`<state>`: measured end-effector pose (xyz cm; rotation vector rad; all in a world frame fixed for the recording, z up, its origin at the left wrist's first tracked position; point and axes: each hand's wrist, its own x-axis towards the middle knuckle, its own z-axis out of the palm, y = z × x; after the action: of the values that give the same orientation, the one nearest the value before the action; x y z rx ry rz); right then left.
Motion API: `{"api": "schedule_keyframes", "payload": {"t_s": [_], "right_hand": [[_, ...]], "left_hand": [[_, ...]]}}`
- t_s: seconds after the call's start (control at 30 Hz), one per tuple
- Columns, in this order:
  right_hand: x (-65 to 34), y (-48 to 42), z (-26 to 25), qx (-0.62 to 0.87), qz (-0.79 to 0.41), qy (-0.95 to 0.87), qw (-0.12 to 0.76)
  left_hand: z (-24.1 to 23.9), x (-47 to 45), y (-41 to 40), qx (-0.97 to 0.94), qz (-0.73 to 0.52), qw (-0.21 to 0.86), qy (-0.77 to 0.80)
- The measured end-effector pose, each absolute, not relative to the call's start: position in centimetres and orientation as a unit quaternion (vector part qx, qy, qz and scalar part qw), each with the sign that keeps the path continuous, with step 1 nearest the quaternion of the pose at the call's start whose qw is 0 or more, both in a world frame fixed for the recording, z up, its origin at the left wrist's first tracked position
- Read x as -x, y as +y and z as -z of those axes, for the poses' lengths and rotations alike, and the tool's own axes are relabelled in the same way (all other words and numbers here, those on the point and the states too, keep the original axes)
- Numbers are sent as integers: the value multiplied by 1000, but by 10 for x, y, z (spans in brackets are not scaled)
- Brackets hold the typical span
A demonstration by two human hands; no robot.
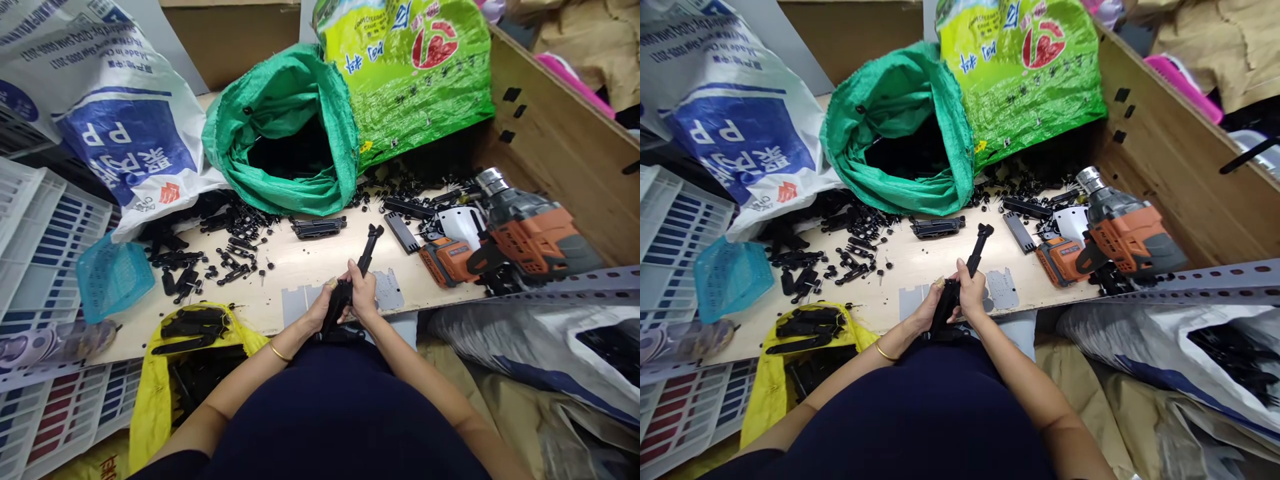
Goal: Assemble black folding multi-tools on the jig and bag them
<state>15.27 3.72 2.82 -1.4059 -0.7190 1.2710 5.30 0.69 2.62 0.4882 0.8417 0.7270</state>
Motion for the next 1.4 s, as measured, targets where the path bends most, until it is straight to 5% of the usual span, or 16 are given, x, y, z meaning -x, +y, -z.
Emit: {"api": "schedule_keyframes", "payload": {"t_s": [0.1,0.27,0.47,0.63,0.8,1.0,1.17,1.4], "right_hand": [[-151,36,-31,594,-493,-316,552],[-158,40,-37,551,-585,-363,471],[-152,40,-31,599,-477,-369,528],[-155,45,-37,557,-595,-390,429],[-146,43,-40,596,-468,-382,529],[-149,46,-55,545,-566,-409,464],[-148,34,-66,542,-478,-412,556],[-149,46,-70,534,-557,-423,475]], "left_hand": [[-30,-49,8,-220,-351,824,386],[-32,-50,4,-223,-373,826,360],[-30,-53,5,-234,-405,785,406],[-30,-45,3,-236,-387,814,363],[-17,-44,9,-263,-436,783,356],[-37,-42,9,-300,-399,774,389],[-48,-44,2,-327,-426,739,407],[-42,-37,9,-298,-371,788,392]]}}
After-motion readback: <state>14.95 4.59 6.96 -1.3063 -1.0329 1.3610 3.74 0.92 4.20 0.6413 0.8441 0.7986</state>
